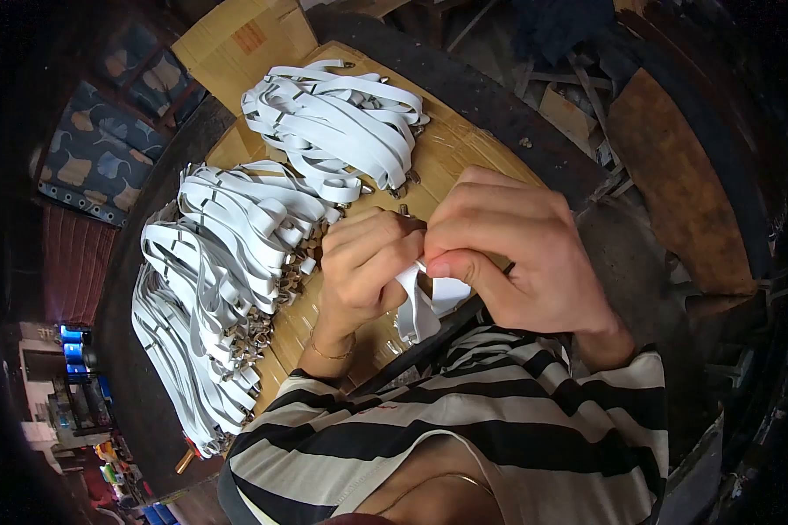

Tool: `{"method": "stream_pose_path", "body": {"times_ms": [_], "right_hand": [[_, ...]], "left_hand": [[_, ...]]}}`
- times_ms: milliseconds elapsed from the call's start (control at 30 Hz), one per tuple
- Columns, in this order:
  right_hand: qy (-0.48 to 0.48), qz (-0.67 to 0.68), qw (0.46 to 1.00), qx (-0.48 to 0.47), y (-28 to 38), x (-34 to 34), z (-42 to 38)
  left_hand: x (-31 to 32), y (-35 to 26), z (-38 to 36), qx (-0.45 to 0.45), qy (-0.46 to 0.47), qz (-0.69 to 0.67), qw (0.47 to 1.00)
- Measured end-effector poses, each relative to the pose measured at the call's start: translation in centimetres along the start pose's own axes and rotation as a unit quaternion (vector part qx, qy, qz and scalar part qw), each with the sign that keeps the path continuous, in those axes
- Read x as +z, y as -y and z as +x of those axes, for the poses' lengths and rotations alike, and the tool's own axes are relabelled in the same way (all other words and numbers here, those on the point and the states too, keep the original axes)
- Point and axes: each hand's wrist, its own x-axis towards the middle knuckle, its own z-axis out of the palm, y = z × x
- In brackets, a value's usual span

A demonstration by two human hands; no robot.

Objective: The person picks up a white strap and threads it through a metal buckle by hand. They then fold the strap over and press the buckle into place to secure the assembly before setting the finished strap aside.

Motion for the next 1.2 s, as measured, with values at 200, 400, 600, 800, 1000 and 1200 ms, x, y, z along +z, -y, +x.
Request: {"method": "stream_pose_path", "body": {"times_ms": [200,400,600,800,1000,1200], "right_hand": [[-0.008,0.358,0.919,0.162,-1.7,0.3,-1.1],[0.011,0.253,0.961,0.116,-1.1,-0.1,-0.8],[0.021,0.096,0.991,0.091,0.4,-0.1,-0.2],[-0.018,-0.005,1.000,-0.017,0.5,1.0,0.2],[-0.020,0.195,0.977,0.089,-0.9,1.2,0.2],[-0.087,0.333,0.933,0.107,-1.8,0.0,-0.2]], "left_hand": [[1.2,0.4,-0.5,-0.039,-0.071,-0.122,0.989],[0.8,0.3,-0.3,-0.053,-0.076,-0.136,0.986],[0.6,0.7,-0.6,-0.021,-0.069,-0.091,0.993],[-0.7,-0.3,0.0,-0.035,-0.012,-0.002,0.999],[0.6,0.5,-0.5,-0.045,-0.095,-0.064,0.992],[0.5,0.6,-0.5,-0.075,-0.093,-0.121,0.985]]}}
